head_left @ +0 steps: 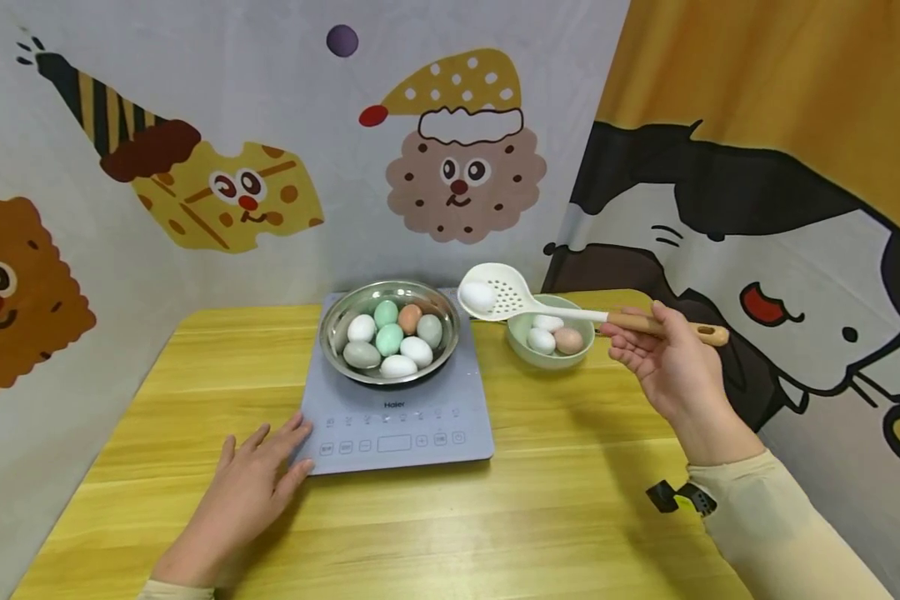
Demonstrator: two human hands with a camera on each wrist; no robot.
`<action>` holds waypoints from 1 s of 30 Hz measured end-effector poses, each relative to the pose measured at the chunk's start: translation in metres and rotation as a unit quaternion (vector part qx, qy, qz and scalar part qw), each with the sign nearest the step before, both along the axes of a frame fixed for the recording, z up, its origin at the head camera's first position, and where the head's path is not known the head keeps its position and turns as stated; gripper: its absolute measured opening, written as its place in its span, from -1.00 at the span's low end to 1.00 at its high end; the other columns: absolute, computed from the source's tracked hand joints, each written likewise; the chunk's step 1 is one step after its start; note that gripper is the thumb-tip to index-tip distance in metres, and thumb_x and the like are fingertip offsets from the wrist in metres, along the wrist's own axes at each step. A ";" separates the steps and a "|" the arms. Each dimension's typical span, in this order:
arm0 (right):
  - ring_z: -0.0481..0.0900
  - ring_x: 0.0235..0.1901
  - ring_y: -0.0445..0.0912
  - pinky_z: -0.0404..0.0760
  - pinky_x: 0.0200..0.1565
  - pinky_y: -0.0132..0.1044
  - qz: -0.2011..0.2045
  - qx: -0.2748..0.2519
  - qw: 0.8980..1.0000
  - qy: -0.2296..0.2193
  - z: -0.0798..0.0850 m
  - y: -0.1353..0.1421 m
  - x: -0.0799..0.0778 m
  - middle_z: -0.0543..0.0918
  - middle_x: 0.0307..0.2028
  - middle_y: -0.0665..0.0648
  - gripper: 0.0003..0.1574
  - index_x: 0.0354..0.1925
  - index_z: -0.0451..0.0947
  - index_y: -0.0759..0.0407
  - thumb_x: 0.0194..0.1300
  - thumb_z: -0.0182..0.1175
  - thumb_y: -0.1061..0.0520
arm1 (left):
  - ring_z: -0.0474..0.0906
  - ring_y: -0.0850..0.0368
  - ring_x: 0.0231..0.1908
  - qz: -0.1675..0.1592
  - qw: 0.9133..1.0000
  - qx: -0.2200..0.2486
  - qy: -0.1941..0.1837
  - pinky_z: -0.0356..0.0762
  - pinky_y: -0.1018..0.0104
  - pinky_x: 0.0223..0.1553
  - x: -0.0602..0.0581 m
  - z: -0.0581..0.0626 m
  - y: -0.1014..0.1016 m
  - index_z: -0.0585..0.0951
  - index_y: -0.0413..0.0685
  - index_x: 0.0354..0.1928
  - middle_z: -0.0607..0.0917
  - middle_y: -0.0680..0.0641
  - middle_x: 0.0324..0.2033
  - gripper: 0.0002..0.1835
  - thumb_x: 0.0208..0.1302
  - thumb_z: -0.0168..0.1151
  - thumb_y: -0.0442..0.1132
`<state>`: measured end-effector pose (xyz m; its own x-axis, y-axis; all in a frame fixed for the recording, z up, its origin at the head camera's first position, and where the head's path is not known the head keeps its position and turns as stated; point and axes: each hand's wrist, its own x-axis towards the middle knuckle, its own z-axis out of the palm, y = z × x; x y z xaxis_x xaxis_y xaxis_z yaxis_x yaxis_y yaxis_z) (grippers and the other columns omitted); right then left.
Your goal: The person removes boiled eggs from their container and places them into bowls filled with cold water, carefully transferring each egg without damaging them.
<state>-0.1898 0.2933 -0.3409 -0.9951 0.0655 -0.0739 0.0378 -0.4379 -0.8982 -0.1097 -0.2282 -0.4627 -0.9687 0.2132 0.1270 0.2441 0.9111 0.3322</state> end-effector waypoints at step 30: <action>0.84 -0.28 -0.15 0.84 -0.24 -0.34 -0.140 0.262 0.946 0.129 -0.042 0.014 0.028 0.88 -0.15 0.10 -0.45 0.22 0.65 0.40 0.62 0.21 -0.05 | 0.41 -0.61 0.41 0.002 1.000 0.003 -0.007 0.03 -0.77 0.38 -0.001 -0.003 -0.001 0.54 0.02 0.50 0.46 -0.11 0.56 -0.42 0.53 0.32 -0.02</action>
